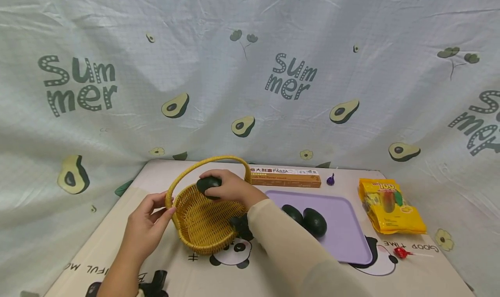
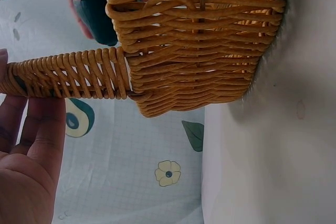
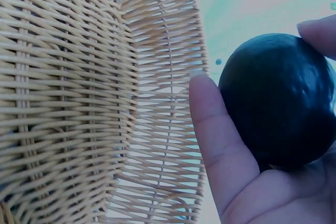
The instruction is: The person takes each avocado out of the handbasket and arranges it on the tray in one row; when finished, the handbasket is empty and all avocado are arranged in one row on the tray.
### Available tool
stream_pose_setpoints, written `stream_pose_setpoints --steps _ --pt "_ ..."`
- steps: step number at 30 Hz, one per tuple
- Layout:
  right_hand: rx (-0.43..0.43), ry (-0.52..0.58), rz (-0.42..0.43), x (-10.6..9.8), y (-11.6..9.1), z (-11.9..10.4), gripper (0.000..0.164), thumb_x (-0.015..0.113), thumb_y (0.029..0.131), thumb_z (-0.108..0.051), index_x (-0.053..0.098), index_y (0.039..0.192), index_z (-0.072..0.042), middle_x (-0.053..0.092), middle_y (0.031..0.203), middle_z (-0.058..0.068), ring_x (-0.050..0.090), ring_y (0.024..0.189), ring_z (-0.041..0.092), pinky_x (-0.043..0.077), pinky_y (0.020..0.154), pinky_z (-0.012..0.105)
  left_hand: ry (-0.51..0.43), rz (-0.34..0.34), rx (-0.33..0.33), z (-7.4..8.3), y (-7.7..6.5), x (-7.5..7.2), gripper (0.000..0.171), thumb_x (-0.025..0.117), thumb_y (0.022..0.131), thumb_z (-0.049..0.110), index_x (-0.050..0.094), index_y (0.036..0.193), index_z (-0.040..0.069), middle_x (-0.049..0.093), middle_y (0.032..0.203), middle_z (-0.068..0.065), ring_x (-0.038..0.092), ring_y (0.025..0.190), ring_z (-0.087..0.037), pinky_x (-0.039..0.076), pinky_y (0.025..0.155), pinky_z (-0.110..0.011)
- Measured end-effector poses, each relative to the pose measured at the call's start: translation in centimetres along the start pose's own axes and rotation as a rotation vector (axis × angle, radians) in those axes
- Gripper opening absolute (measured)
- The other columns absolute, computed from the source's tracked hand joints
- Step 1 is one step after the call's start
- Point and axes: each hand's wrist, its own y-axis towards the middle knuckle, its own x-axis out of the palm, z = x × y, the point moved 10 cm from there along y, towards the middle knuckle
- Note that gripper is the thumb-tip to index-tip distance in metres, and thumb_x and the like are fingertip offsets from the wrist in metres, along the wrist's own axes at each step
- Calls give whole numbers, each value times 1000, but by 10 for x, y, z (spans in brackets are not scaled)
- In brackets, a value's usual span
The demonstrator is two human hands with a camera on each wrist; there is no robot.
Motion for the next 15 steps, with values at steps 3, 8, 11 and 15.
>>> stream_pose_setpoints --steps 3,8,11,15 --pt "-16 -14 4 -4 -5 -2 41 76 93 -21 65 131 -31 56 135 4 57 111 22 66 80 44 -7 0 3 0 0 0 39 72 92 -4 59 128 3 66 119 -9 61 107 5 54 88 -6" --pt "-21 -24 11 -10 -14 -5 40 79 91 -26 65 129 -31 56 130 1 58 109 22 64 77 36 -17 3 13 1 1 0 40 73 90 -7 60 127 2 67 118 -12 63 107 0 54 87 -6" --pt "-16 -64 8 -13 -20 -7 42 75 93 -27 63 134 -30 58 131 0 58 110 21 62 80 32 -18 6 16 1 1 -1 40 73 90 -8 60 127 1 67 118 -12 62 106 4 54 87 -6" --pt "-21 -105 -3 -16 -26 -8 46 74 93 -26 63 137 -30 59 133 -3 58 112 18 58 87 31 -11 2 7 1 1 0 41 73 91 -7 60 128 2 66 119 -12 59 106 8 53 86 -5"
